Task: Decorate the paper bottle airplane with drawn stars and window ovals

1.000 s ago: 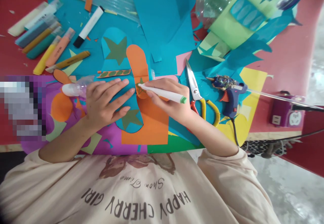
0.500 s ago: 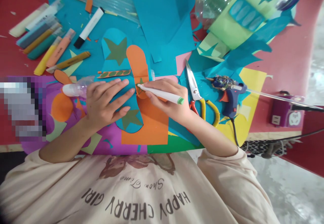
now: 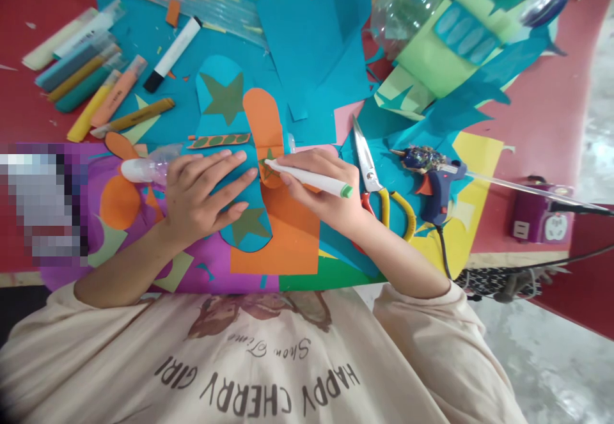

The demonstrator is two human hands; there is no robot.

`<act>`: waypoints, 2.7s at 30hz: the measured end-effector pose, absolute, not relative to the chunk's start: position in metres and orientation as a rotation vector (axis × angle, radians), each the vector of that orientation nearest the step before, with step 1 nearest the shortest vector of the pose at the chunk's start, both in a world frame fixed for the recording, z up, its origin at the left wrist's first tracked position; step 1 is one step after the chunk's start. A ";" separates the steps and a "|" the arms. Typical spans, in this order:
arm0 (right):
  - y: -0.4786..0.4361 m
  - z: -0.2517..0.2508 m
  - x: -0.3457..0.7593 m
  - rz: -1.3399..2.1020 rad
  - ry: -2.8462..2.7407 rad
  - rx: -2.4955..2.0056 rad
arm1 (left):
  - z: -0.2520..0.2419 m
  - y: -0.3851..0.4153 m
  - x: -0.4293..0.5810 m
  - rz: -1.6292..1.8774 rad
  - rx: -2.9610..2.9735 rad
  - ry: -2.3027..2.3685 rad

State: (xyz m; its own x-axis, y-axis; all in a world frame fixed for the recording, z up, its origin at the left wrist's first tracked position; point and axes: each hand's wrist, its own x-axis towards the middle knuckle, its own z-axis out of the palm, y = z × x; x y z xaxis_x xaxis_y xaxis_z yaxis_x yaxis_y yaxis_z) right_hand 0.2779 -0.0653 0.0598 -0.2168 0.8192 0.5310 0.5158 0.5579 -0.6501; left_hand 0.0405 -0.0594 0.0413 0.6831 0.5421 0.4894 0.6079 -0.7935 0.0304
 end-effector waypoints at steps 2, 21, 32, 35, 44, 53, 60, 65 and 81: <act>-0.065 0.059 0.278 0.421 -1.875 -1.074 | 0.040 -0.060 0.040 -0.758 -2.765 -0.949; -0.065 0.058 0.278 0.468 -1.831 -1.079 | 0.035 -0.059 0.037 -0.831 -2.936 -1.070; -0.066 0.057 0.279 0.508 -1.819 -1.164 | 0.037 -0.058 0.038 -0.755 -2.802 -0.983; -0.066 0.058 0.280 0.509 -1.802 -1.131 | 0.037 -0.058 0.038 -0.751 -2.836 -1.013; -0.065 0.058 0.279 0.480 -1.795 -1.129 | 0.035 -0.059 0.036 -0.785 -2.930 -1.087; -0.066 0.057 0.278 0.510 -1.832 -1.073 | 0.036 -0.058 0.038 -0.746 -2.863 -1.046; -0.066 0.058 0.279 0.441 -1.816 -1.167 | 0.035 -0.059 0.036 -0.671 -2.916 -1.119; -0.066 0.057 0.280 0.442 -1.825 -1.128 | 0.035 -0.059 0.036 -0.718 -2.935 -1.117; -0.065 0.057 0.281 0.429 -1.808 -1.094 | 0.036 -0.058 0.038 -0.767 -2.841 -1.002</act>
State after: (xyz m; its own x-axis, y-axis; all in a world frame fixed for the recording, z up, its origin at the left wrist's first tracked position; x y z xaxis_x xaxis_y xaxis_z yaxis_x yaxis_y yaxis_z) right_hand 0.2812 -0.0655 0.0573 -0.1528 0.8262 0.5422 0.4947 0.5389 -0.6818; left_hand 0.0378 -0.0579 0.0365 0.6706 0.5808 0.4615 0.5973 -0.7917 0.1285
